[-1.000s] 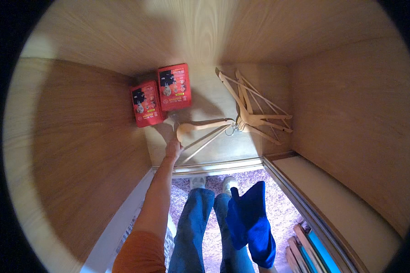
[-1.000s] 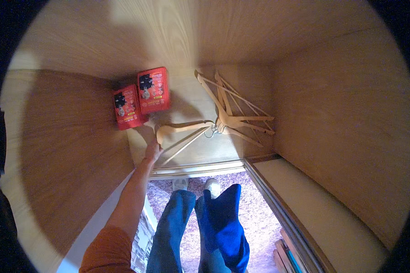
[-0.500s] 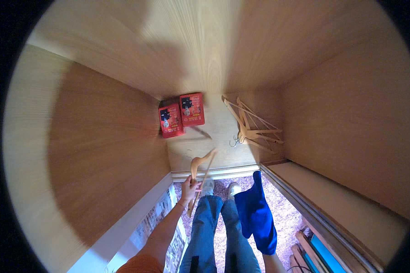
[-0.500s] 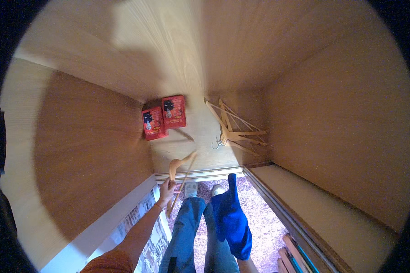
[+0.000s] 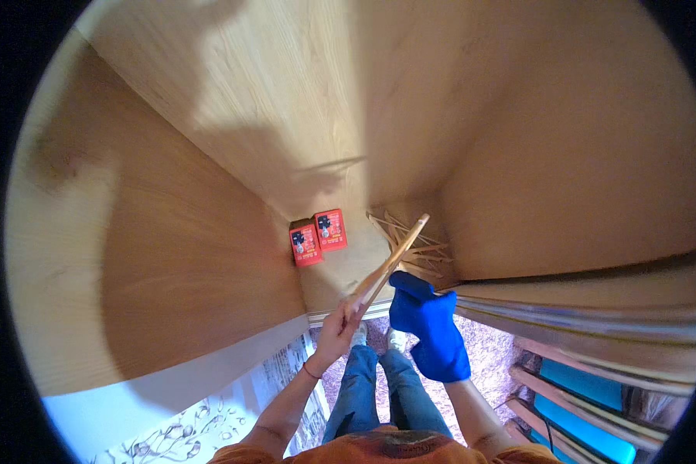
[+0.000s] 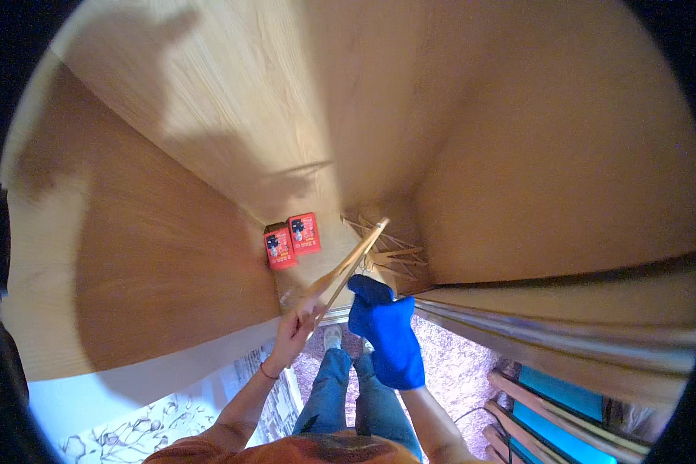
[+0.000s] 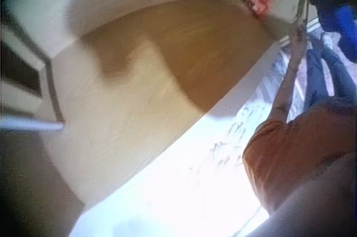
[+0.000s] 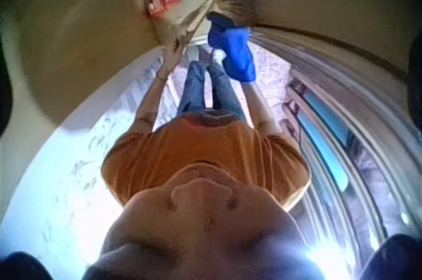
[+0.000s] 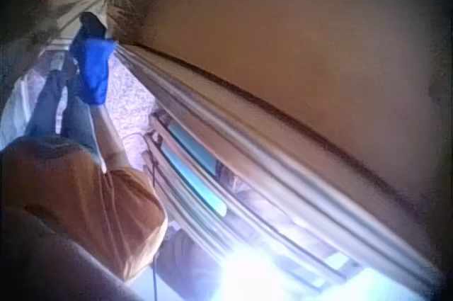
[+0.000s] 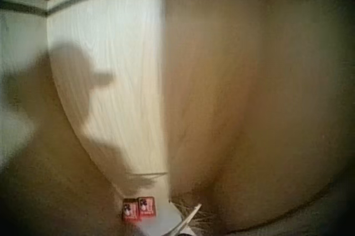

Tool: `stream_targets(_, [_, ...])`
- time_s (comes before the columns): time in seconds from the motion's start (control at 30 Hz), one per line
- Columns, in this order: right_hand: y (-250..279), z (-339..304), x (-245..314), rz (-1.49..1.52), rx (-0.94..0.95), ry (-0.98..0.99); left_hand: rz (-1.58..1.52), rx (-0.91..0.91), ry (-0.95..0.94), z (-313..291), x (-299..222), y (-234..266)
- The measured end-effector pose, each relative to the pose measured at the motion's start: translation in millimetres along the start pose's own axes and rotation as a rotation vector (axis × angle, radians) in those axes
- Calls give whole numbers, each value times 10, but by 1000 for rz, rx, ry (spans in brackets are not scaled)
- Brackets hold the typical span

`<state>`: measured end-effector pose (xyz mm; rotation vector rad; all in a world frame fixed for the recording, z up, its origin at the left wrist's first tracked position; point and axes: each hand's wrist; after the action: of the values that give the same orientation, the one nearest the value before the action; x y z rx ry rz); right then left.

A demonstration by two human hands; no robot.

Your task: The person wipes the wardrobe door and interior surfaces with a blue cloth, then cleans a metal rod and wooden hangers inside the wardrobe.

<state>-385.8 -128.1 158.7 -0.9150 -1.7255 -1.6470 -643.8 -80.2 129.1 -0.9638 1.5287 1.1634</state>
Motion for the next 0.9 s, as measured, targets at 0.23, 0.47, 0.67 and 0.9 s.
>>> stream_targets(0.23, [-33, 346, 1277, 218, -192, 232, 634, 208, -218, -131, -1537, 43])
stream_targets(0.47, [637, 909, 1386, 1096, -161, -79, 804, 261, -467, -599, -1913, 213])
stream_targets(0.67, [442, 436, 1754, 511, -109, 270, 603, -128, -314, -783, -2501, 119])
stream_targets(0.9, [586, 489, 1889, 457, 71, 447, 618, -167, -709, -779, -2717, 381])
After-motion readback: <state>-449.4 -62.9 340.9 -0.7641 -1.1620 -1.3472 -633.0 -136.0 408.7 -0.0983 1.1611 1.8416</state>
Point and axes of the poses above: each hand's wrist, its own z-axis towards the middle knuckle, its own y-axis out of the back of the hand, x = y × z, and after that the axes turned 4 degrees about x, right-handed
